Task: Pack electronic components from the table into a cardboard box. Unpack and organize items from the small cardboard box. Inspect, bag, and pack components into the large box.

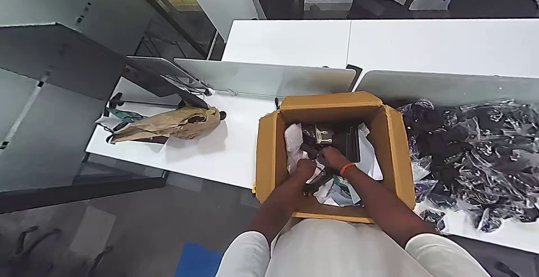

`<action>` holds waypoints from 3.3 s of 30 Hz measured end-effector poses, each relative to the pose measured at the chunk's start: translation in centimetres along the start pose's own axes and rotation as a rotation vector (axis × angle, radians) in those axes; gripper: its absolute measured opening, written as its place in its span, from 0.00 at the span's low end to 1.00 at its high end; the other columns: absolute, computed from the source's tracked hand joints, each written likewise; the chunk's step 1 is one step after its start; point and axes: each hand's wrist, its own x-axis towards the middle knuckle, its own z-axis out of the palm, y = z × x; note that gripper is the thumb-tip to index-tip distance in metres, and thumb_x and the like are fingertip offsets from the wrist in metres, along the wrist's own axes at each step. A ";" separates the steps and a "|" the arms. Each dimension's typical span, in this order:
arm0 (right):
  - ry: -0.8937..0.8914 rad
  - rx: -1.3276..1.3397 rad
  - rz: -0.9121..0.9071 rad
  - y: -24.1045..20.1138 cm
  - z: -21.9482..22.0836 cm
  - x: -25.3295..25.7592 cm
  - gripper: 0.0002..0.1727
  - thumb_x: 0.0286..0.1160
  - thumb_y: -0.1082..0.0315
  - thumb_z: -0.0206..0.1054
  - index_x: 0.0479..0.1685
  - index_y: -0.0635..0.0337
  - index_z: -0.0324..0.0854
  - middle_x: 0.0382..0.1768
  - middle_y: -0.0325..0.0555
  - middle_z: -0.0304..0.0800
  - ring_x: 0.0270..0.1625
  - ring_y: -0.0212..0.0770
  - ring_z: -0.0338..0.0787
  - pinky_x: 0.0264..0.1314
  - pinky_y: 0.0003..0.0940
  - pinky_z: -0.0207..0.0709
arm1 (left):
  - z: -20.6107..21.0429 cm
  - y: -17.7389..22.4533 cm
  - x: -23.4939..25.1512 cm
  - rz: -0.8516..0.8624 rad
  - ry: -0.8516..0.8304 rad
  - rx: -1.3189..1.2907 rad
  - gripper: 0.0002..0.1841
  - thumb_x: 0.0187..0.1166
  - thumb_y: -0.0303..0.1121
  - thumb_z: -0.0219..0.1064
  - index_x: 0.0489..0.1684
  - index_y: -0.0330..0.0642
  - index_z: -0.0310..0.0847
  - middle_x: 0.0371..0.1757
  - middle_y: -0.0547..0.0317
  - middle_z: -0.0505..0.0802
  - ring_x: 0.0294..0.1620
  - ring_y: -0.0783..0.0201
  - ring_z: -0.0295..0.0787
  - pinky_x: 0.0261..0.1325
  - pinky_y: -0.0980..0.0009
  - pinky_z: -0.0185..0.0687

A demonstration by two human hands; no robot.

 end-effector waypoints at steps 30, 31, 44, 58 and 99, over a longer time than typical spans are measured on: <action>0.331 2.117 -0.135 -0.6 -5.6 -19.9 0.26 0.88 0.55 0.39 0.80 0.52 0.64 0.59 0.57 0.86 0.56 0.60 0.90 0.58 0.68 0.83 | -5.5 1.1 -8.0 0.699 0.724 -0.947 0.16 0.89 0.27 0.53 0.66 0.26 0.77 0.56 0.46 0.90 0.56 0.65 0.89 0.66 0.66 0.84; 0.289 2.083 -0.158 -1.1 -5.5 -20.5 0.28 0.89 0.50 0.42 0.83 0.49 0.63 0.63 0.56 0.85 0.59 0.60 0.89 0.57 0.66 0.84 | -5.3 2.7 -8.5 0.735 0.781 -1.028 0.16 0.88 0.25 0.53 0.67 0.24 0.75 0.58 0.45 0.89 0.58 0.66 0.88 0.67 0.67 0.85; 0.723 1.842 -0.255 1.1 -4.8 -25.4 0.46 0.70 0.70 0.76 0.90 0.59 0.54 0.73 0.57 0.79 0.66 0.51 0.87 0.66 0.49 0.86 | -3.2 14.3 -8.5 0.828 0.817 -1.103 0.24 0.93 0.32 0.46 0.81 0.28 0.69 0.78 0.42 0.82 0.73 0.59 0.84 0.76 0.62 0.81; 1.242 1.980 -0.107 16.2 -8.8 -23.4 0.35 0.92 0.41 0.30 0.73 0.57 0.70 0.56 0.53 0.87 0.55 0.49 0.90 0.56 0.52 0.86 | -1.3 14.8 -4.3 0.621 0.522 -1.132 0.21 0.87 0.32 0.57 0.78 0.41 0.74 0.68 0.53 0.89 0.51 0.60 0.94 0.54 0.61 0.93; 0.827 0.000 -0.245 4.5 -6.1 -19.7 0.15 0.82 0.56 0.57 0.47 0.50 0.88 0.46 0.39 0.94 0.52 0.41 0.90 0.55 0.43 0.81 | -3.9 -2.8 1.8 -0.016 0.429 -0.483 0.18 0.78 0.39 0.65 0.60 0.40 0.86 0.56 0.44 0.93 0.62 0.45 0.90 0.67 0.38 0.81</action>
